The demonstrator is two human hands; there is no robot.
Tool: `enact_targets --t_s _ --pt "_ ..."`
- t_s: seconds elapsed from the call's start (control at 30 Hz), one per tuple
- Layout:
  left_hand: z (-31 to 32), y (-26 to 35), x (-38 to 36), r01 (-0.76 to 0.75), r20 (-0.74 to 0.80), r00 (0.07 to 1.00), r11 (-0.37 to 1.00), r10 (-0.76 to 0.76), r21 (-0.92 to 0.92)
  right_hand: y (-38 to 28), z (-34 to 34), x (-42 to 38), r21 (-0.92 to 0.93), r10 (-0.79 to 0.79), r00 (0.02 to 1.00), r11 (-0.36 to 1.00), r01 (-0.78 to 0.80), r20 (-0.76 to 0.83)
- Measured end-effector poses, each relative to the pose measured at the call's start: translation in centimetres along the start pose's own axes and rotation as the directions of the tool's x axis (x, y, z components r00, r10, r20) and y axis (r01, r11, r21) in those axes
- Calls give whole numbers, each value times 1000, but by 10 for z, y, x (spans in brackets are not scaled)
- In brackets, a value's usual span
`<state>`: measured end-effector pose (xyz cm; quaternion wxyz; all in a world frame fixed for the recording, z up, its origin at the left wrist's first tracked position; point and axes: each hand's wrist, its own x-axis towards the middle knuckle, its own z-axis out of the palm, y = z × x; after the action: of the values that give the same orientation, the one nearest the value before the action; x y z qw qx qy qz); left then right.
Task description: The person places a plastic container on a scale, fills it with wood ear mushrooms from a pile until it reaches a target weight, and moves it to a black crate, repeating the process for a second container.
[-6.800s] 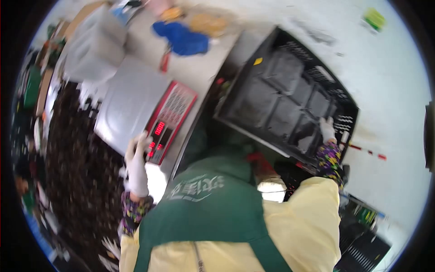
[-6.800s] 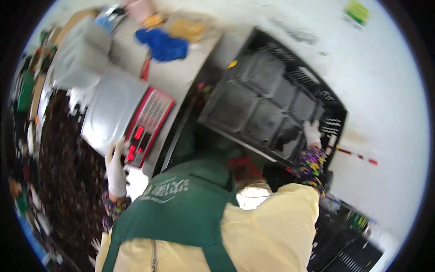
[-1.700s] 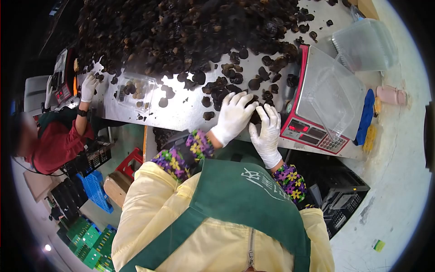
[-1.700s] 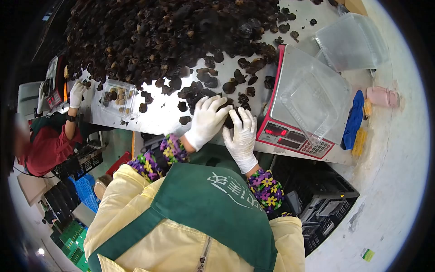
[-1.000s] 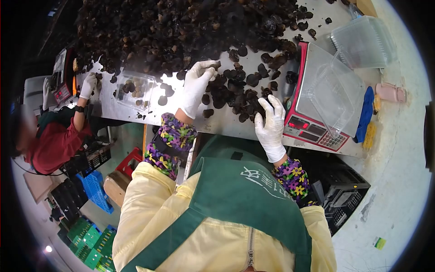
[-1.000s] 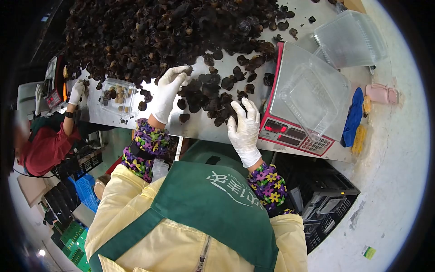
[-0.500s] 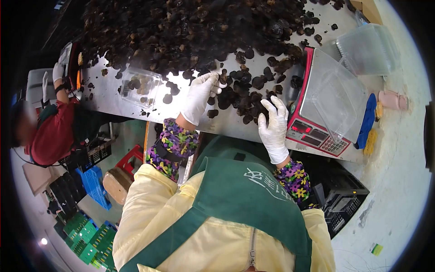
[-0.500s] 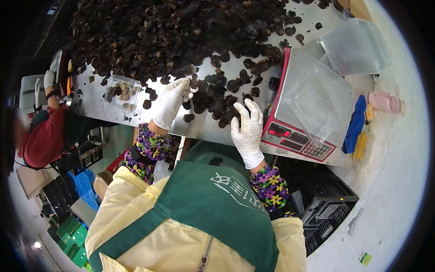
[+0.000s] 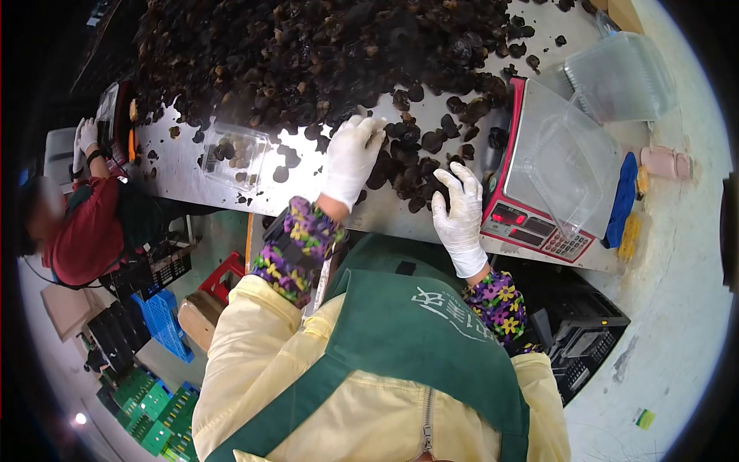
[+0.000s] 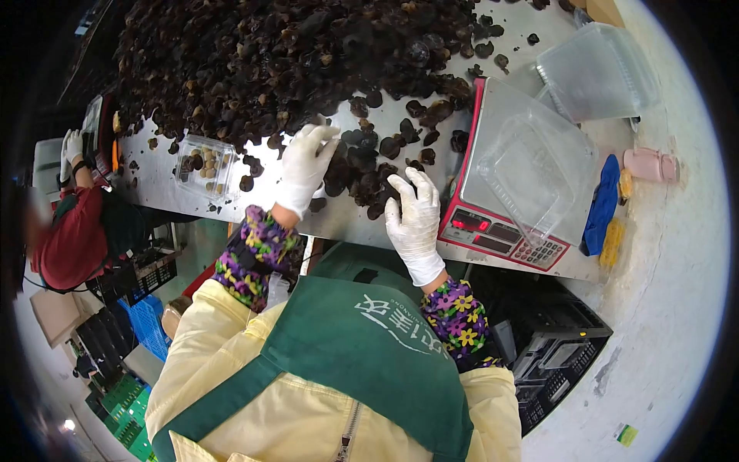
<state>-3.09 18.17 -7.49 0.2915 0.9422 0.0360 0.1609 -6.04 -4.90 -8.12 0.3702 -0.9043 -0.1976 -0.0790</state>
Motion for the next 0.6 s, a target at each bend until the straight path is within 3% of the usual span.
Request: enact_targets --t_s 0.07,0.13,0.2,0.27,0.3,0.33,0.4,0.47,0.53,0.57,0.6 --pt "5 5 12 -39 29 999 998 37 42 1 0 -1 -4 -10 1000 1000 10 11" --pt "21 -4 18 -178 225 964 970 138 168 1 0 -3 -7 -8 1000 1000 8 14" --pt "29 -10 23 -129 284 957 967 63 219 2 -1 -3 -8 -11 1000 1000 12 14" --pt "30 -13 25 280 268 931 956 -249 -85 3 -4 -4 -7 5 1000 1000 -5 11" --pt "21 -11 28 375 363 886 907 -288 -194 3 -5 -5 -8 8 1000 1000 -8 7" --pt "19 -14 26 372 365 886 908 -286 -192 4 -6 -6 0 17 1000 1000 -17 4" --pt "15 -17 20 568 454 819 603 -350 -560 5 -7 -6 13 28 1000 1000 -28 -1" --pt "-9 -2 21 589 503 804 543 -318 -598 6 -7 -7 22 45 999 999 -45 6" --pt "-22 7 20 690 569 722 472 -394 -548 6 -5 -6 24 30 999 999 -30 16" --pt "-19 4 18 690 569 722 472 -395 -548 6 -5 -6 22 14 1000 1000 -15 26" --pt "-15 2 15 642 527 760 565 -380 -518 3 -5 -2 22 14 1000 1000 -15 27"
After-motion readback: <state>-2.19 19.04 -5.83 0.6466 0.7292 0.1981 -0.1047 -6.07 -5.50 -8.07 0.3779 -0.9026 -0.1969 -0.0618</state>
